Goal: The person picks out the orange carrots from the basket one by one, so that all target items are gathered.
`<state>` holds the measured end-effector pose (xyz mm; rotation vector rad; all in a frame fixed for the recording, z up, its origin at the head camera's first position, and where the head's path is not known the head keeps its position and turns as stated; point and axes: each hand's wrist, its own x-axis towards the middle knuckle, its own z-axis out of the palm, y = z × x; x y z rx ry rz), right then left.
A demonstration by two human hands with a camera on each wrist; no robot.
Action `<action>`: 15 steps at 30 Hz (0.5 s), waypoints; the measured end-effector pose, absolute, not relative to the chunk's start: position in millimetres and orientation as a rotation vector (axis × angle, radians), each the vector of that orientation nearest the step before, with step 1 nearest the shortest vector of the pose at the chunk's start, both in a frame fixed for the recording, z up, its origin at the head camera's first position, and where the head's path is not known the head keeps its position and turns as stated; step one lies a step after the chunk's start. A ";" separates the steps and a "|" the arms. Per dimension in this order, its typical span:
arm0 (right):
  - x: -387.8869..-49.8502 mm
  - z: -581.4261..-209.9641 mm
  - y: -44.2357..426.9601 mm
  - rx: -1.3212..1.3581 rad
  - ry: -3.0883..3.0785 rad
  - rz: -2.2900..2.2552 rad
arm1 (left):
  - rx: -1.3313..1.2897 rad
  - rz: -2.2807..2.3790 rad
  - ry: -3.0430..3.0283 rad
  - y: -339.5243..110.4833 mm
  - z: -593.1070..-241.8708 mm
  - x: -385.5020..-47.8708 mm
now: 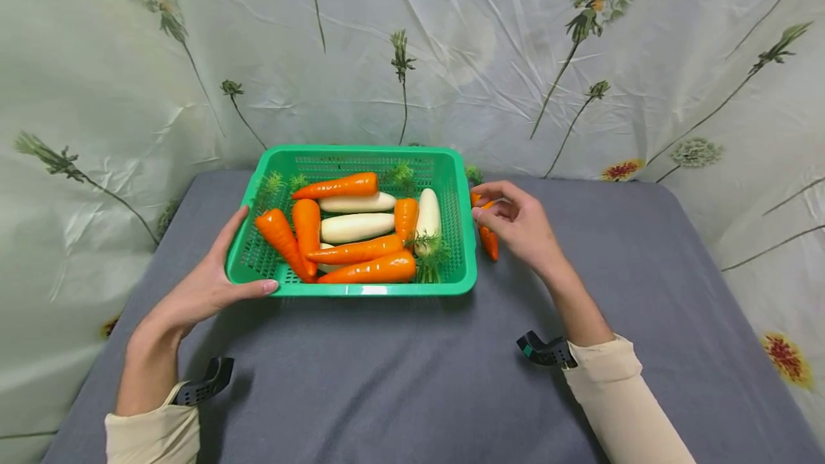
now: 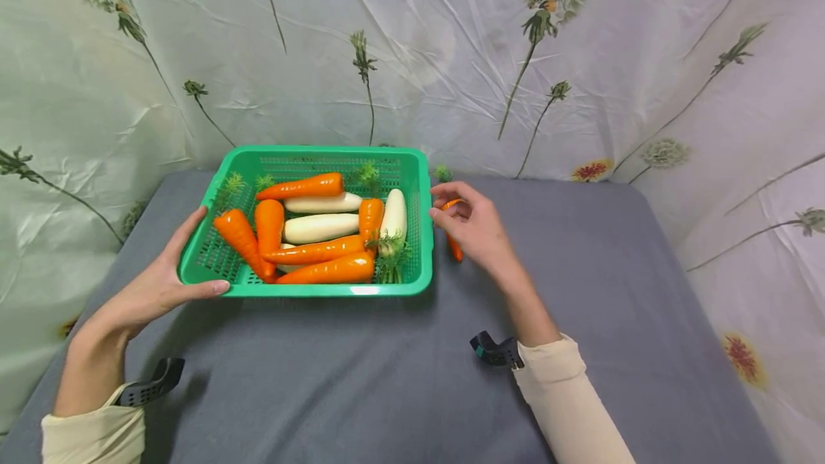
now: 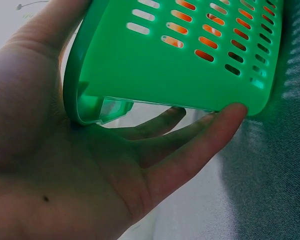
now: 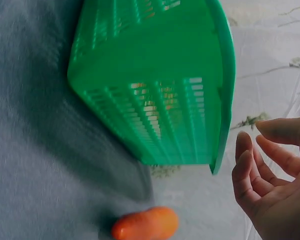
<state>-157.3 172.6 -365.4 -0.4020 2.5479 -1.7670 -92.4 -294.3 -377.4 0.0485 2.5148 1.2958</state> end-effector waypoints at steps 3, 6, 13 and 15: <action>-153.9 -363.2 165.4 -0.419 2.494 -1.780 | 0.060 1.292 2.525 -295.1 -377.6 -91.5; -150.3 -360.9 158.6 -0.436 2.454 -1.785 | 0.069 1.301 2.526 -295.1 -378.0 -91.1; -144.4 -355.6 142.6 -0.514 2.414 -1.725 | 0.062 1.320 2.518 -294.9 -377.5 -91.6; -143.4 -354.4 138.3 -0.529 2.404 -1.707 | 0.059 1.313 2.522 -295.0 -377.1 -91.8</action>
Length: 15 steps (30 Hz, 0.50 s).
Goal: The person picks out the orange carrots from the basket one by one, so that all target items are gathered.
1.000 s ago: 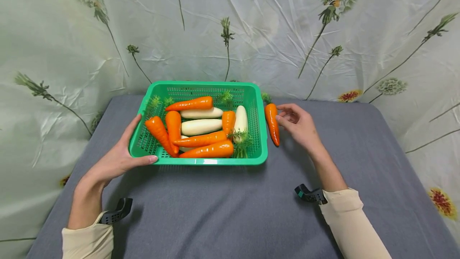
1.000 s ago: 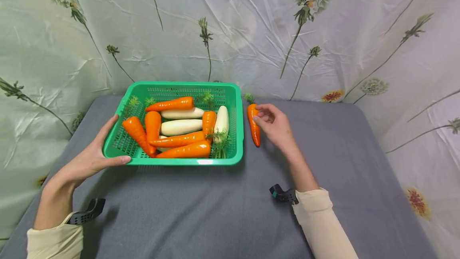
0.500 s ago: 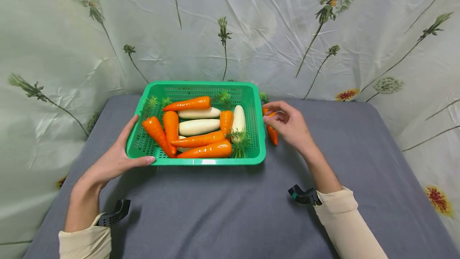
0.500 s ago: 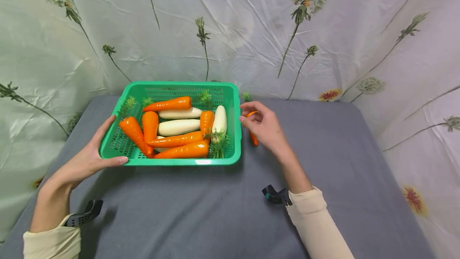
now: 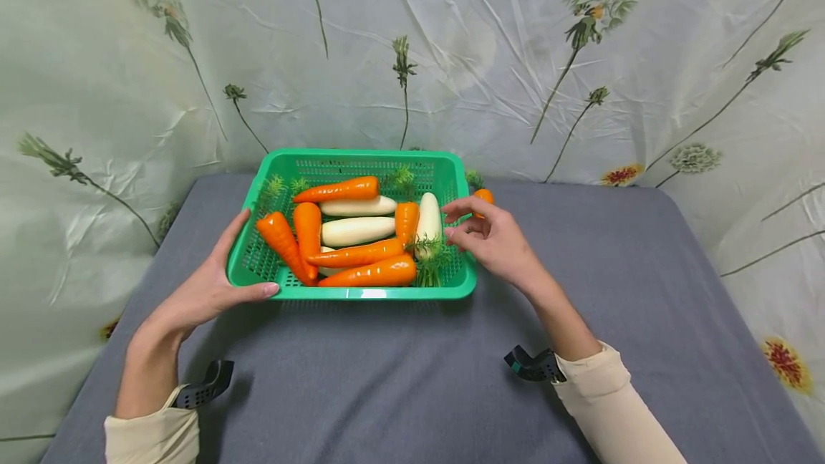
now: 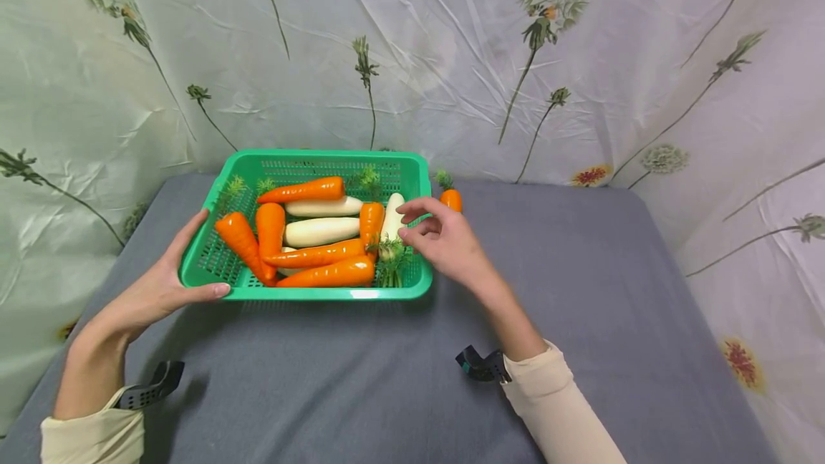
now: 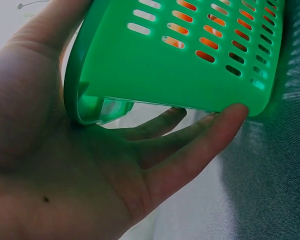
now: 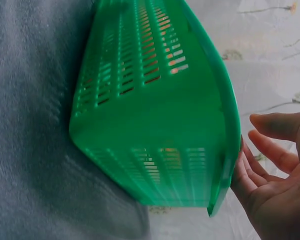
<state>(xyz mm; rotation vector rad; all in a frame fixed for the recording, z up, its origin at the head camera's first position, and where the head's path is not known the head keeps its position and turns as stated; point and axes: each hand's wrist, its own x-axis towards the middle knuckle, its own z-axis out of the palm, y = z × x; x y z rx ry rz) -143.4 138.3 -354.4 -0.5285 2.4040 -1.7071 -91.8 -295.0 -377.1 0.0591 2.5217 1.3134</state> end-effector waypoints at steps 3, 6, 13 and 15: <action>-142.2 -353.7 132.5 -0.558 2.387 -1.693 | 0.050 1.297 2.530 -295.3 -376.8 -91.7; -141.4 -353.4 127.9 -0.582 2.369 -1.676 | 0.045 1.288 2.539 -295.8 -376.1 -91.1; -139.4 -354.4 123.0 -0.587 2.308 -1.634 | 0.050 1.297 2.533 -294.6 -376.4 -91.2; -138.8 -353.8 122.0 -0.583 2.302 -1.605 | 0.048 1.301 2.526 -293.9 -376.7 -92.2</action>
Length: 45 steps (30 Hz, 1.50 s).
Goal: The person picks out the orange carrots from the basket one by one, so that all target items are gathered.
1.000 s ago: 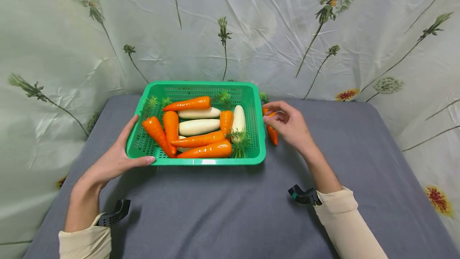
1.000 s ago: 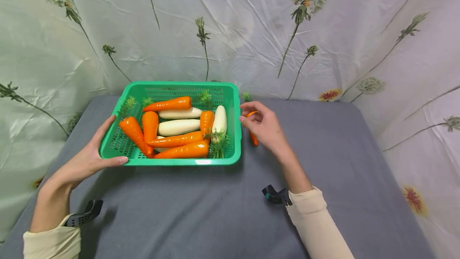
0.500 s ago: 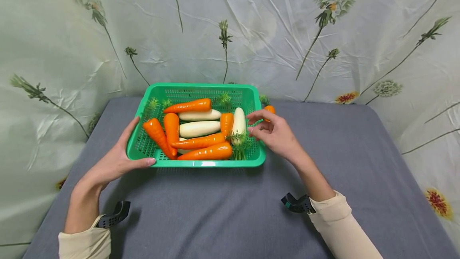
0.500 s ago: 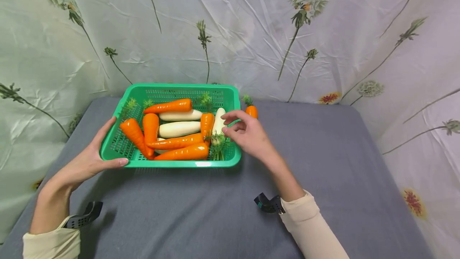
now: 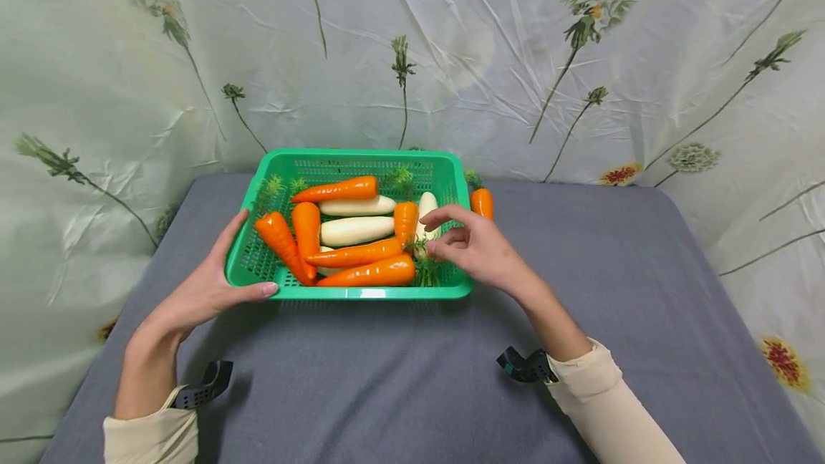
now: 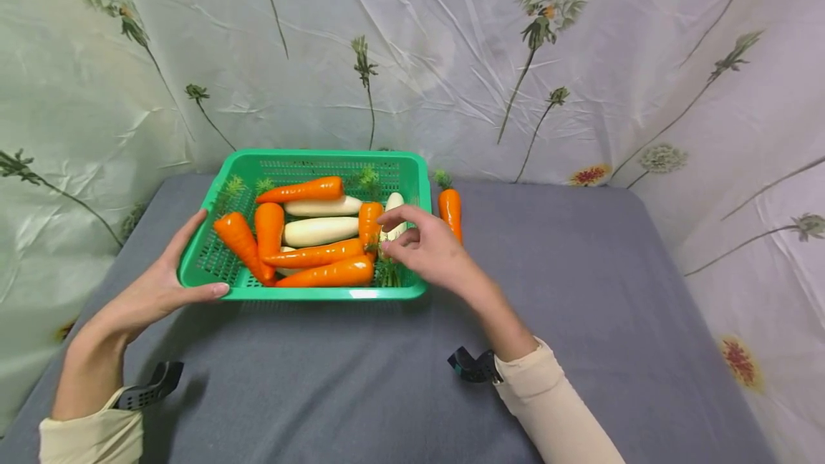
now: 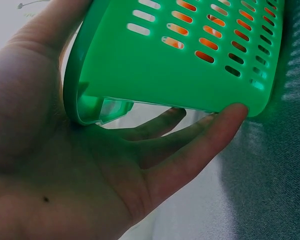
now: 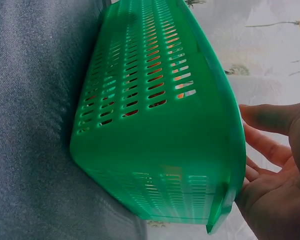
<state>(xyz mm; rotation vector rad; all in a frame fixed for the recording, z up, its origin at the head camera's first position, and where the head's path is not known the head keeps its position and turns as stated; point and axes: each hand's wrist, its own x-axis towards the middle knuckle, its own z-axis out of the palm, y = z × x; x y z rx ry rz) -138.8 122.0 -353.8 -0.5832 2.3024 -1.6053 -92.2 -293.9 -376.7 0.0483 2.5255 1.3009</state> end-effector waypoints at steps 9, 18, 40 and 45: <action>-137.9 -351.8 113.5 -0.633 2.309 -1.437 | 0.056 1.309 2.529 -292.9 -376.7 -93.0; -137.5 -349.8 105.7 -0.646 2.360 -1.291 | 0.060 1.315 2.523 -292.3 -376.9 -93.2; -147.7 -350.0 87.8 -0.612 2.235 -1.134 | 0.025 1.334 2.505 -290.9 -376.7 -93.5; -149.4 -351.0 85.3 -0.592 2.167 -1.119 | 0.023 1.321 2.511 -292.3 -377.1 -92.5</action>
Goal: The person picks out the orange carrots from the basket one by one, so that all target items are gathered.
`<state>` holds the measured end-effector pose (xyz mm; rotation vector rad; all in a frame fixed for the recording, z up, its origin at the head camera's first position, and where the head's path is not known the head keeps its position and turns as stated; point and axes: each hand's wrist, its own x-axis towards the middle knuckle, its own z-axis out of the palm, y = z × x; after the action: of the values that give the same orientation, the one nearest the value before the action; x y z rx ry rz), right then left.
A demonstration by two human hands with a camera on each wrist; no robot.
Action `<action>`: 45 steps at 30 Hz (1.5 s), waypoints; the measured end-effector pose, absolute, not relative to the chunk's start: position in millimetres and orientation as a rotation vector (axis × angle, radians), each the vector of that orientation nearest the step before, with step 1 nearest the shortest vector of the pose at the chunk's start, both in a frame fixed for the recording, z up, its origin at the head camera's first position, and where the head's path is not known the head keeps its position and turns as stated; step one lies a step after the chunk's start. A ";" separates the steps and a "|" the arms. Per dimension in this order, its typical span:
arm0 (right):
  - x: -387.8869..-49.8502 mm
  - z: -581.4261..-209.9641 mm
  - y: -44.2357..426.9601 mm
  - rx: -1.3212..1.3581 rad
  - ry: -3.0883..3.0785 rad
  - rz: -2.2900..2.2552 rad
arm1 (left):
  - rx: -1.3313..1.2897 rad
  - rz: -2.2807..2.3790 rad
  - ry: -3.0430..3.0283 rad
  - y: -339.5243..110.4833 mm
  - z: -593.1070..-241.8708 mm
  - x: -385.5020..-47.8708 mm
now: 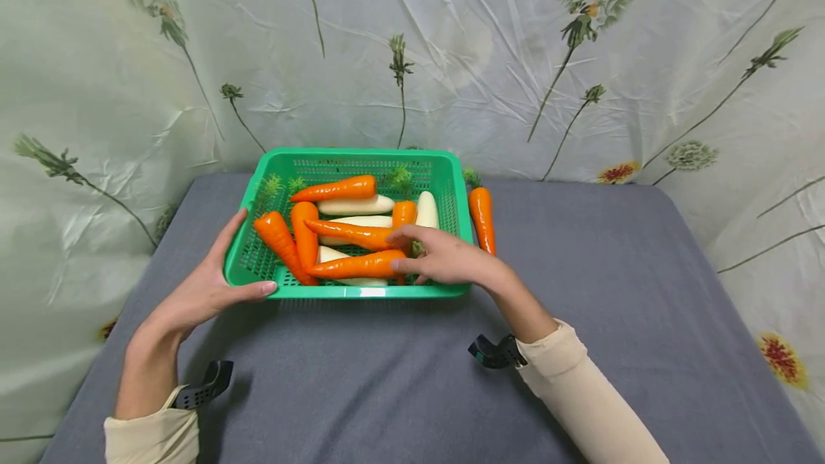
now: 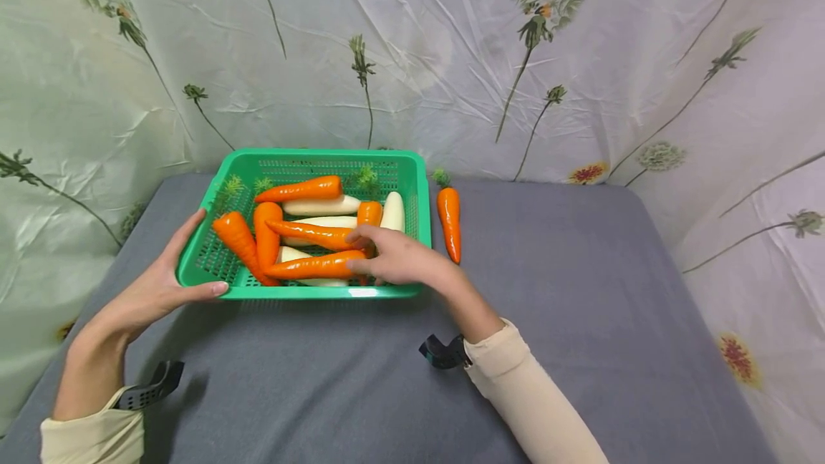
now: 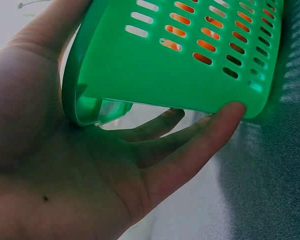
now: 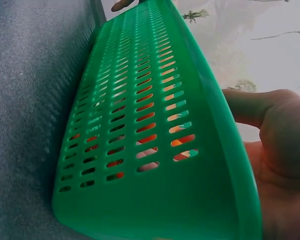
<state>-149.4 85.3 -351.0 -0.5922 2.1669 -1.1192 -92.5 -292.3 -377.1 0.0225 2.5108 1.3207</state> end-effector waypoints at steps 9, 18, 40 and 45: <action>-150.0 -355.7 77.2 -0.615 2.161 -1.071 | 0.050 1.329 2.515 -294.4 -376.7 -90.5; -148.7 -359.9 75.9 -0.575 2.172 -1.291 | 0.053 1.348 2.506 -295.0 -377.2 -90.1; -139.4 -357.1 86.5 -0.577 2.267 -1.635 | 0.050 1.347 2.496 -293.5 -377.5 -91.5; -141.4 -355.9 91.3 -0.596 2.275 -1.682 | 0.044 1.339 2.494 -294.5 -377.6 -91.2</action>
<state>-141.4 91.3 -355.9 -0.5962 2.2751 -1.6815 -91.2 -294.5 -377.6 0.0438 2.4943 1.3394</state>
